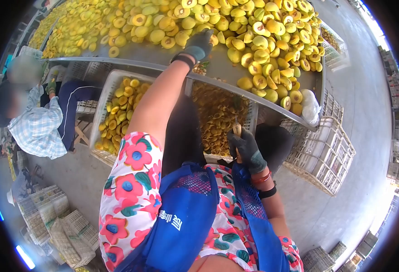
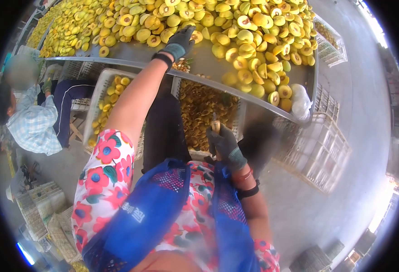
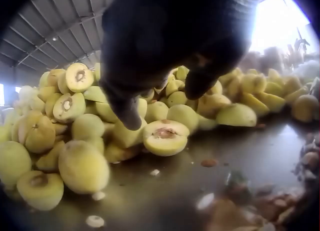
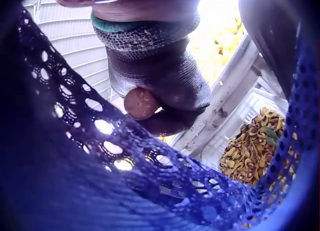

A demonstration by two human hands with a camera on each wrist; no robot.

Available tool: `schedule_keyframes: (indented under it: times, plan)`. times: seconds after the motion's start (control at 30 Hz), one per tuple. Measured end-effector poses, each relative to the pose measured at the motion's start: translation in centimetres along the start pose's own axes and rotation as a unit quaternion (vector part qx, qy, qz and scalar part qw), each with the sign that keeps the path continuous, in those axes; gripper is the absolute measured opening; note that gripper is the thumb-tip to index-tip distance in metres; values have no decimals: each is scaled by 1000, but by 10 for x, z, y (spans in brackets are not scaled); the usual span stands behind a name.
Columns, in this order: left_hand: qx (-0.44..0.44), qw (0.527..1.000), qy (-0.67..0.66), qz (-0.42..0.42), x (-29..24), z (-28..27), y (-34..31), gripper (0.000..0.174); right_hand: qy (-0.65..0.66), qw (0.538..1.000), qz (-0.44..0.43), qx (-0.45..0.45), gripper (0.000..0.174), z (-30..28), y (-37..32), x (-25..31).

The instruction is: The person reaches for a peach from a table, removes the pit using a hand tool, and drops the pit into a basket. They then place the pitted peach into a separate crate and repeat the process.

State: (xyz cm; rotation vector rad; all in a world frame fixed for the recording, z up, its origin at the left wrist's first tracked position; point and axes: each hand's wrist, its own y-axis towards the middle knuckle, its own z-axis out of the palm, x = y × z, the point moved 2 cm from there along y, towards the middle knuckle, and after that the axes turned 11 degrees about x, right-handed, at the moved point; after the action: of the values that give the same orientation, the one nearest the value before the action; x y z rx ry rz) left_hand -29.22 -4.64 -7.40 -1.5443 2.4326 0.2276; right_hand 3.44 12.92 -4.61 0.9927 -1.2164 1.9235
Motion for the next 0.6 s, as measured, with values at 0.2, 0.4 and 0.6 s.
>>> schedule_keyframes:
  times: [0.2, 0.4, 0.6]
  plan:
    - [159, 974, 143, -71, 1, 18, 45, 48, -18, 999, 7, -30, 17, -12, -2, 10]
    - [211, 975, -24, -57, -6, -1, -6, 52, -12, 1000, -15, 8, 16, -11, 3, 5]
    - [187, 870, -455, 2, -57, -54, -104, 47, -34, 993, -108, -29, 15, 17, 0, 42]
